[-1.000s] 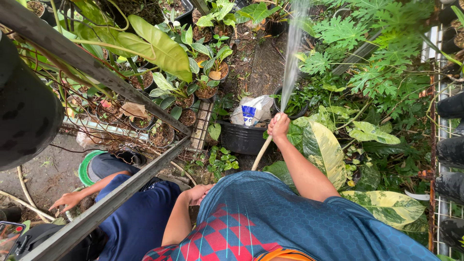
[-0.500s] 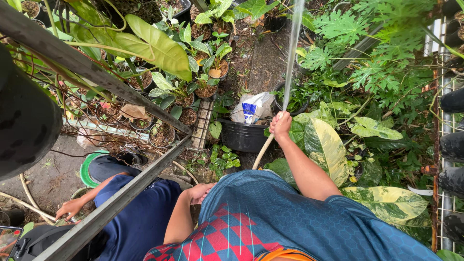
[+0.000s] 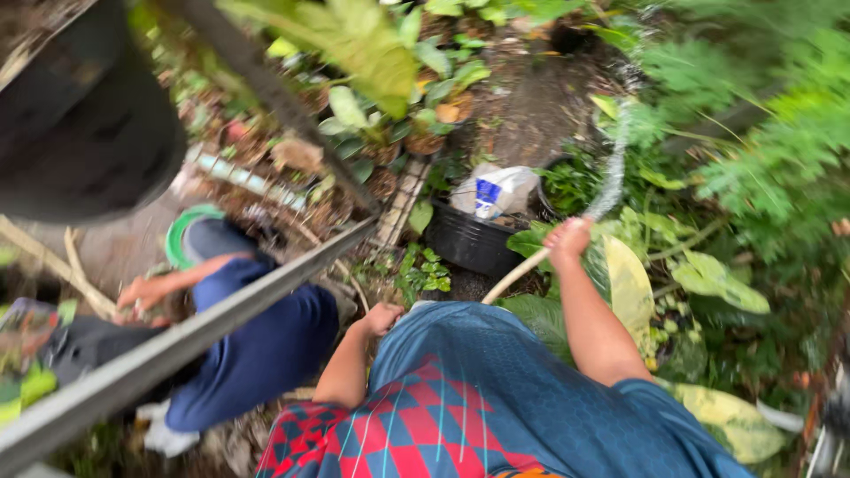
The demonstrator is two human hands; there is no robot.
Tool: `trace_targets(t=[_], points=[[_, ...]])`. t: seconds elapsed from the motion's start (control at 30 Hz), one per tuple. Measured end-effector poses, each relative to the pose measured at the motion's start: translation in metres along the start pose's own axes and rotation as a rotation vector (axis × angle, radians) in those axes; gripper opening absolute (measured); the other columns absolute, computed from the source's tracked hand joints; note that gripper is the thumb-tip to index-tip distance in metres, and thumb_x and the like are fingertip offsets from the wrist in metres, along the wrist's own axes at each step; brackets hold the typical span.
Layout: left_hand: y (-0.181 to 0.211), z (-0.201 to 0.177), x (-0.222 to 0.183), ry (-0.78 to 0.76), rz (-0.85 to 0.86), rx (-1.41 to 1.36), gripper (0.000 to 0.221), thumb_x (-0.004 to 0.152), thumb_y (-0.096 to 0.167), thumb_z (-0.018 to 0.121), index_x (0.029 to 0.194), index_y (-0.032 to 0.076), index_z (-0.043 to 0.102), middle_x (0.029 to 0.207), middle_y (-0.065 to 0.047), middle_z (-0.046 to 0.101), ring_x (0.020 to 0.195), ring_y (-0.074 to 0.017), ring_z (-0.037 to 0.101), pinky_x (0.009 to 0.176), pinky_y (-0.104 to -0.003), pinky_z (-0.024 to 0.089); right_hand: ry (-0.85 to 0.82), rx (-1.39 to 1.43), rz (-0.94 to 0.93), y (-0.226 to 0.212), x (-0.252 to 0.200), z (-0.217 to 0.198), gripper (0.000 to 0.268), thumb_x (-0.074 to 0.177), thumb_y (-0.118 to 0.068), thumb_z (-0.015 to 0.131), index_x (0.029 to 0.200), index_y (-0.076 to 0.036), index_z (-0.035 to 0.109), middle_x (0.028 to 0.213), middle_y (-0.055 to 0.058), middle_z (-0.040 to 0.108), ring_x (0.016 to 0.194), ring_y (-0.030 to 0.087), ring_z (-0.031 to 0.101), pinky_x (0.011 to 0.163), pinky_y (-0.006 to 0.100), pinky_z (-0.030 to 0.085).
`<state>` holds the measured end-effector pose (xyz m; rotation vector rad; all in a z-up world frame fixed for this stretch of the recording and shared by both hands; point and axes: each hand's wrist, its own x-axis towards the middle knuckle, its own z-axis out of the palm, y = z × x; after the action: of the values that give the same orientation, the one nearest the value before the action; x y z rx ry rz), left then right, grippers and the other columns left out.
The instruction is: The person waters potted plants using a hose, moving between different areas of a plant nursery. They sit on the ground to water a bucket and then stand to water plants on shelves and the ground.
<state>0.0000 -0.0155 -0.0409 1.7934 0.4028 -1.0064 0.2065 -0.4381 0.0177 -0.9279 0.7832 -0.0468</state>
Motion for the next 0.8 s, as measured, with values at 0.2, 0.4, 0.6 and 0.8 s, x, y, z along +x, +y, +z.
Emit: trace_targets(t=[0.2, 0.4, 0.6, 0.8], points=[[-0.057, 0.042, -0.005, 0.063, -0.014, 0.491, 0.051, 0.074, 0.041, 0.062, 0.117, 0.015, 0.072, 0.118, -0.016, 0.070, 0.111, -0.0357, 0.067, 0.095, -0.045, 0.054, 0.109, -0.055, -0.018, -0.017, -0.017, -0.025, 0.058, 0.106, -0.064, 0.022, 0.087, -0.013, 0.042, 0.059, 0.000, 0.033, 0.047, 0.016, 0.030, 0.042, 0.033, 0.032], [-0.104, 0.090, -0.018, 0.167, -0.387, 0.200, 0.058, 0.091, 0.049, 0.057, 0.116, -0.002, 0.071, 0.125, -0.027, 0.066, 0.120, -0.0402, 0.063, 0.102, -0.046, 0.051, 0.145, -0.091, -0.083, -0.028, -0.026, -0.054, 0.051, 0.106, -0.059, 0.023, 0.102, -0.013, 0.042, 0.067, 0.003, 0.037, 0.051, 0.015, 0.034, 0.043, 0.032, 0.034], [-0.086, 0.119, -0.022, 0.166, -0.272, 0.277, 0.046, 0.091, 0.041, 0.054, 0.111, 0.006, 0.076, 0.124, -0.023, 0.069, 0.117, -0.0402, 0.065, 0.102, -0.046, 0.052, 0.094, -0.116, -0.119, -0.033, -0.017, -0.065, 0.052, 0.107, -0.060, 0.023, 0.111, -0.011, 0.040, 0.071, 0.004, 0.038, 0.053, 0.016, 0.035, 0.045, 0.032, 0.035], [-0.062, 0.122, -0.031, 0.184, -0.244, 0.263, 0.041, 0.093, 0.037, 0.058, 0.112, 0.006, 0.076, 0.124, -0.022, 0.069, 0.118, -0.0391, 0.065, 0.100, -0.047, 0.053, 0.050, -0.237, -0.200, -0.028, -0.017, -0.069, 0.026, 0.111, -0.035, 0.025, 0.125, -0.015, 0.034, 0.081, 0.007, 0.045, 0.058, 0.015, 0.041, 0.049, 0.031, 0.041]])
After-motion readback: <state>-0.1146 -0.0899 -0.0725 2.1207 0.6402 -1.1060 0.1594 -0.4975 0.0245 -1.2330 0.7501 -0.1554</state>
